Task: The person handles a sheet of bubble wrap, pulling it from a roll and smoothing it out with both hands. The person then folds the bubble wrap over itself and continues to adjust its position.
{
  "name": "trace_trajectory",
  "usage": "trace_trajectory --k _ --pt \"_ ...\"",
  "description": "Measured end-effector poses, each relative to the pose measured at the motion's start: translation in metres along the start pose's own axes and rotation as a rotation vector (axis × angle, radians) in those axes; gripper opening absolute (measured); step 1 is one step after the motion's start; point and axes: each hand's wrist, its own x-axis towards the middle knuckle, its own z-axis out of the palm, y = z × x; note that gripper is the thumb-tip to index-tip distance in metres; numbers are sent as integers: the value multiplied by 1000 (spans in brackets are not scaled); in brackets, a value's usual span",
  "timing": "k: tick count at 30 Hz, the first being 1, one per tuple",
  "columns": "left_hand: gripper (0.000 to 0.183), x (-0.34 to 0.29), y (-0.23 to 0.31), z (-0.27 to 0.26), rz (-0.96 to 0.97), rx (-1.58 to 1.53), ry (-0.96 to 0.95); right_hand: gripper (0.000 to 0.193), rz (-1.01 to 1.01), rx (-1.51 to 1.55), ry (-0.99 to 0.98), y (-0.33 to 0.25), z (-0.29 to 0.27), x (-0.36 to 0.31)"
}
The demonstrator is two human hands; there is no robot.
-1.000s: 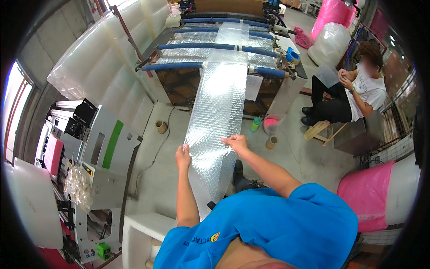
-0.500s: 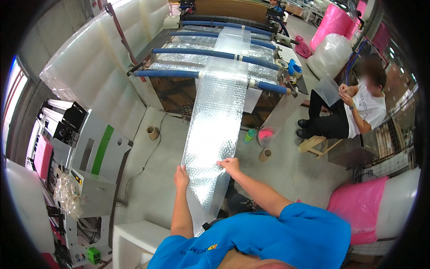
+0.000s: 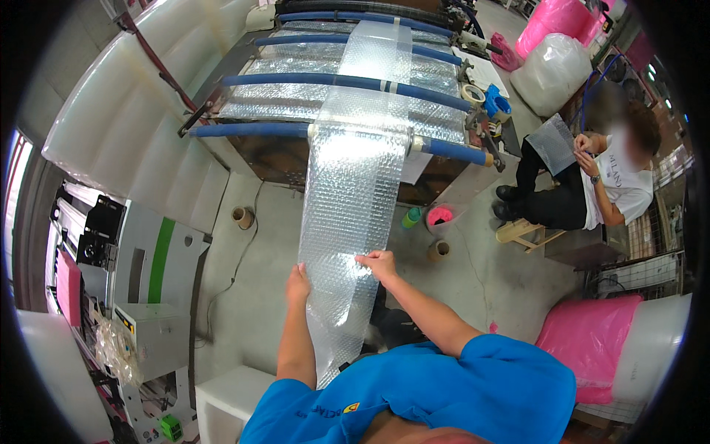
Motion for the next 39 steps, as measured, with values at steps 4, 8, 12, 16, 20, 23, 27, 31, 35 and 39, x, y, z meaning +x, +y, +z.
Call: trace_trajectory --k 4,8,12,16,20,23,27,31,35,39 --pt "45 38 34 15 -9 -98 -16 29 2 -93 45 -36 -18 40" --pt "44 71 70 20 96 -267 86 30 -116 -62 85 -46 -30 85" --pt "43 87 115 -1 59 -283 142 28 -200 -98 157 -76 -38 104" --pt "46 84 102 -14 -94 -565 -24 22 -275 27 41 -92 -47 88" --pt "65 43 63 -18 -81 -411 -247 17 -196 243 -129 -77 -52 46" --pt "80 22 40 -21 -86 -261 -430 17 -100 226 -275 -40 -37 9" --pt "87 -4 5 -21 -101 -343 -474 17 -46 134 -363 -1 -19 -42" --pt "90 -44 -7 -34 -25 -296 -316 19 18 118 -358 7 -12 -79" --pt "79 -72 -15 -47 38 -340 -125 21 -33 156 -297 -13 -10 -101" --pt "57 -103 7 -96 127 -300 39 24 -67 234 -278 -23 -12 -116"
